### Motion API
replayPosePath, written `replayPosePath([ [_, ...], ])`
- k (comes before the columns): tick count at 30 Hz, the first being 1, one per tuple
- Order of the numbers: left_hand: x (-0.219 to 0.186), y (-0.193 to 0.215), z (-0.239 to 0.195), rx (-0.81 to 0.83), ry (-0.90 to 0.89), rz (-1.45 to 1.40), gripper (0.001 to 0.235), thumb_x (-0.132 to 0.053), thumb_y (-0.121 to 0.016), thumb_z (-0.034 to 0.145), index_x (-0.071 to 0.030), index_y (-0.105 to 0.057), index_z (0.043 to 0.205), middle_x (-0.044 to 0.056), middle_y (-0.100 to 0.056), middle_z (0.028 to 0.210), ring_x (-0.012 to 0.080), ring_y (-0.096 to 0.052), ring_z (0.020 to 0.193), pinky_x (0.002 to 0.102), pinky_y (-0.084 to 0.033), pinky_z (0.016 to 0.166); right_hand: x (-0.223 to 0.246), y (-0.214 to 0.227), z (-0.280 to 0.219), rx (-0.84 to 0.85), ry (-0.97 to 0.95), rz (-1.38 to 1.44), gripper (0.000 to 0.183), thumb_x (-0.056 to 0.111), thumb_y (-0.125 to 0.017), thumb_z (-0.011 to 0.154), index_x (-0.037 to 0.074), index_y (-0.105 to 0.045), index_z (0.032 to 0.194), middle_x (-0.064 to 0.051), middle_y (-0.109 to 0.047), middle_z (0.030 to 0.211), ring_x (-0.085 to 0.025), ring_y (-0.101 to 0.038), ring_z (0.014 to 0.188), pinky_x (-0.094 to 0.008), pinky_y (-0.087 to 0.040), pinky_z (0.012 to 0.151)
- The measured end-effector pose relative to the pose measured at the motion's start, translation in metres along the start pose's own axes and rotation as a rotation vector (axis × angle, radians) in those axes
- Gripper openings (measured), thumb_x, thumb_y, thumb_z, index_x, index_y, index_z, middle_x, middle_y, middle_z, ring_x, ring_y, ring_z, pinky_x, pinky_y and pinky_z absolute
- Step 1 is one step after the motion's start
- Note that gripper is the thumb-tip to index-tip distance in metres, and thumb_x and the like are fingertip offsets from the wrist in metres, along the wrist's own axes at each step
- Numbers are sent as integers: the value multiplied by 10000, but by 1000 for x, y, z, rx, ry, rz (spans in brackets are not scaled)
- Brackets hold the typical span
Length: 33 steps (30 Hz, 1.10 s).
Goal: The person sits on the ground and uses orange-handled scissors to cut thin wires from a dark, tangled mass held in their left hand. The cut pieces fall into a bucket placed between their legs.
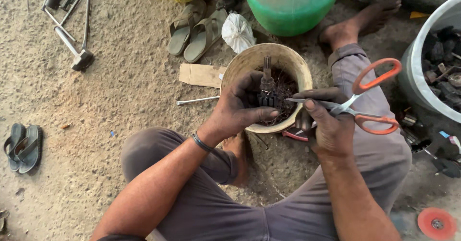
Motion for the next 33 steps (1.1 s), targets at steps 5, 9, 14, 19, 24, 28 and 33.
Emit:
replayPosePath([
  [5, -4, -9, 4, -3, -75, 183, 638, 25, -861, 863, -21, -485, 1376, 40, -635, 1203, 118, -632, 1141, 296, -573, 994, 0, -9, -2, 21, 35, -44, 243, 107, -783, 955, -38, -657, 1105, -168, -734, 1022, -186, -687, 814, -299, -560, 760],
  [9, -3, -12, 4, -8, 9, 99, 727, 2, -861, 816, -40, -449, 1413, 40, -660, 1212, 113, -649, 1148, 296, -588, 993, 9, -14, -6, 11, 105, -173, 238, 120, -777, 967, -35, -656, 1100, -158, -743, 1067, -203, -730, 993, -312, -584, 940],
  [14, -6, -17, 1, 31, 61, 87, 735, 3, -849, 843, -2, -492, 1485, 82, -663, 1324, 138, -653, 1187, 325, -585, 1054, 10, -17, -6, 38, 120, -185, 206, 107, -771, 966, -23, -663, 1083, -141, -750, 1056, -195, -737, 998, -302, -586, 936],
  [19, -6, -18, 0, 36, 14, 81, 709, 13, -822, 904, 5, -470, 1520, 102, -633, 1383, 144, -634, 1249, 329, -560, 1116, 5, -9, -3, -34, 136, -338, 164, 70, -765, 988, -30, -681, 1088, -102, -727, 1032, -148, -679, 940, -263, -545, 872],
  [24, -9, -17, -3, 102, -27, 112, 658, 0, -739, 984, 0, -440, 1570, 96, -626, 1434, 138, -621, 1310, 319, -540, 1162, 8, -3, -3, -74, 150, -283, 183, 95, -763, 1000, -22, -678, 1112, -66, -693, 1052, -125, -651, 958, -256, -528, 887],
  [28, -5, -16, -3, 42, 12, 75, 653, 0, -798, 926, 1, -476, 1494, 88, -651, 1347, 138, -666, 1205, 326, -595, 1067, 17, -9, -9, -21, 173, -269, 172, 123, -718, 1044, -24, -679, 1124, -76, -700, 1054, -128, -657, 958, -265, -530, 900],
  [33, -10, -18, -5, 27, -16, -1, 600, 7, -832, 896, -11, -522, 1410, 48, -639, 1300, 108, -653, 1167, 312, -601, 1042, 19, -14, -16, -41, 181, -313, 187, 120, -718, 1020, -21, -653, 1123, -87, -698, 1060, -140, -666, 958, -279, -546, 890],
])
Point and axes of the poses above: each hand's wrist, its own z-axis towards the middle knuckle, its own y-axis out of the back of the hand, x = y × z, the point moved 8 cm from there along z, towards the middle knuckle
